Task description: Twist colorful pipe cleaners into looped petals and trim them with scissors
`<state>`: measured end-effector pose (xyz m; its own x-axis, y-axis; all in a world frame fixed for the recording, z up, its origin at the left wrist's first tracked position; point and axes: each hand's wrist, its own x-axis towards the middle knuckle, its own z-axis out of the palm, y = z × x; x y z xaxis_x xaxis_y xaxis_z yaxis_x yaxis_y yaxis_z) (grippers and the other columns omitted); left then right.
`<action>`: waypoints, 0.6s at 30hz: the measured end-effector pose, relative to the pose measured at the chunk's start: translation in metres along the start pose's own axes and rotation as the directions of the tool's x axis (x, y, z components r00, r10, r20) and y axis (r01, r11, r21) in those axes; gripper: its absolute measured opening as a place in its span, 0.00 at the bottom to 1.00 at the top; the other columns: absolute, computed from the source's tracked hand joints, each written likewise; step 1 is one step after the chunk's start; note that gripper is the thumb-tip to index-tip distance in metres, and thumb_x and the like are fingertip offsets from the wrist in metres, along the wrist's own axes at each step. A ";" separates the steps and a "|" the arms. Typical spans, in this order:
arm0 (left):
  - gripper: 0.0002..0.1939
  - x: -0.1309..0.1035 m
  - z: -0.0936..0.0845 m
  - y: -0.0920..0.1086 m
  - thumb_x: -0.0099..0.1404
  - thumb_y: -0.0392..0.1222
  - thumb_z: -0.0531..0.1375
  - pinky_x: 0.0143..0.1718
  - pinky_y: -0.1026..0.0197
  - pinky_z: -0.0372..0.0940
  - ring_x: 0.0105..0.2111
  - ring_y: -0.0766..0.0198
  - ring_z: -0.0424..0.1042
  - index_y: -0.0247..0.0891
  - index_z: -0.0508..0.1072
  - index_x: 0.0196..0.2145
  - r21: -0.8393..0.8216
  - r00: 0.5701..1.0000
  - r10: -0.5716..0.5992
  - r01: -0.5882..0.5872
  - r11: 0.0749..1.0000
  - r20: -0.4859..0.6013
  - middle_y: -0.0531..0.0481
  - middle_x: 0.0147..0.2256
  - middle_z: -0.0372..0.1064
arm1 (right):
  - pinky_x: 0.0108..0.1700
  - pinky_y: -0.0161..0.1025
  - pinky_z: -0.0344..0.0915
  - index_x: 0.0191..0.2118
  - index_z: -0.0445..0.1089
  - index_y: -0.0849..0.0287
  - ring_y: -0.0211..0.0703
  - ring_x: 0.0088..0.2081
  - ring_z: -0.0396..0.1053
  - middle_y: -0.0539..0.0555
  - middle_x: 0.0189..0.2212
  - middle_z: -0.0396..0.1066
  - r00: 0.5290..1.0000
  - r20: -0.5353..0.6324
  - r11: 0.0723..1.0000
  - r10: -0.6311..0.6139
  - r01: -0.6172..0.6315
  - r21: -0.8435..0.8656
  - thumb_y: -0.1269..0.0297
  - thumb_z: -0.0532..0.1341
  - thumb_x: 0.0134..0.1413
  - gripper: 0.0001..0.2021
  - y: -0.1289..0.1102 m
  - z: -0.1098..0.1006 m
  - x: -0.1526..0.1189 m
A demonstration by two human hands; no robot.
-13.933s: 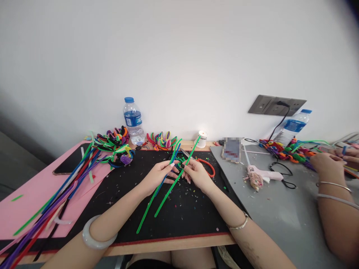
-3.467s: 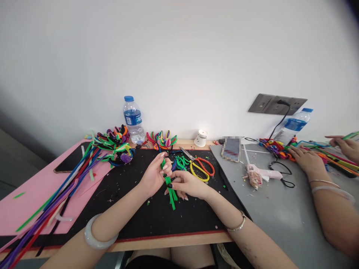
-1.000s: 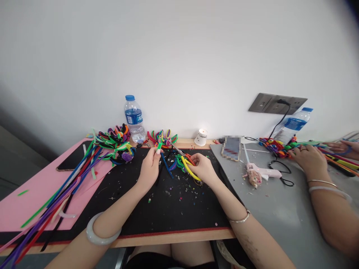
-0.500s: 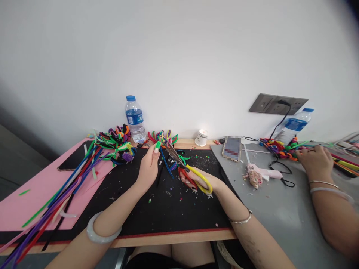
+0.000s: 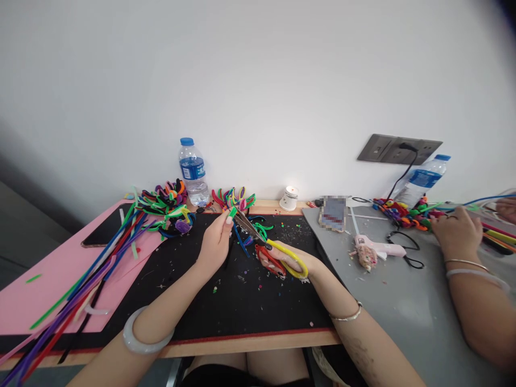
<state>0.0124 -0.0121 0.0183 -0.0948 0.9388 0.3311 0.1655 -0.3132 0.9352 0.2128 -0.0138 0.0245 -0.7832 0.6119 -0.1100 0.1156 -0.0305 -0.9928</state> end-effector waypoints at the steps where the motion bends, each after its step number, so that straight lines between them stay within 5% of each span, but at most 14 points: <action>1: 0.20 -0.001 0.001 0.000 0.63 0.49 0.49 0.44 0.60 0.57 0.40 0.58 0.65 0.36 0.67 0.47 0.047 0.999 0.048 -0.049 0.998 0.022 0.45 0.39 0.67 | 0.17 0.31 0.51 0.26 0.59 0.60 0.30 0.17 0.52 0.46 0.19 0.55 1.000 0.002 1.000 0.002 -0.002 0.005 0.40 0.52 0.46 0.24 0.001 0.000 0.000; 4: 0.18 -0.003 0.002 0.003 0.62 0.47 0.50 0.44 0.60 0.57 0.39 0.58 0.66 0.37 0.70 0.44 0.129 0.985 0.154 -0.164 0.978 0.081 0.45 0.39 0.68 | 0.17 0.31 0.52 0.26 0.58 0.59 0.30 0.18 0.51 0.46 0.20 0.55 1.000 -0.030 0.997 0.001 0.001 0.079 0.39 0.51 0.45 0.24 0.004 0.001 0.000; 13: 0.17 -0.004 0.001 0.005 0.62 0.46 0.50 0.43 0.60 0.58 0.37 0.58 0.67 0.38 0.71 0.45 0.125 0.977 0.192 -0.203 0.971 0.092 0.46 0.37 0.69 | 0.12 0.30 0.50 0.26 0.55 0.59 0.27 0.14 0.47 0.46 0.20 0.54 0.991 0.130 0.962 -0.035 -0.002 0.272 0.34 0.49 0.42 0.27 0.007 0.001 0.003; 18: 0.17 -0.004 0.001 0.004 0.63 0.45 0.49 0.43 0.60 0.58 0.37 0.58 0.67 0.39 0.71 0.45 0.172 0.971 0.220 -0.234 0.957 0.098 0.47 0.34 0.69 | 0.10 0.30 0.48 0.25 0.57 0.60 0.27 0.11 0.48 0.46 0.19 0.55 0.990 0.100 0.949 -0.095 0.060 0.308 0.36 0.48 0.45 0.27 0.006 0.003 0.005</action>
<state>0.0145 -0.0170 0.0202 0.0406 0.8563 0.5149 0.3497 -0.4949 0.7955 0.2075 -0.0137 0.0181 -0.8478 0.5300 -0.0195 -0.1254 -0.2361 -0.9636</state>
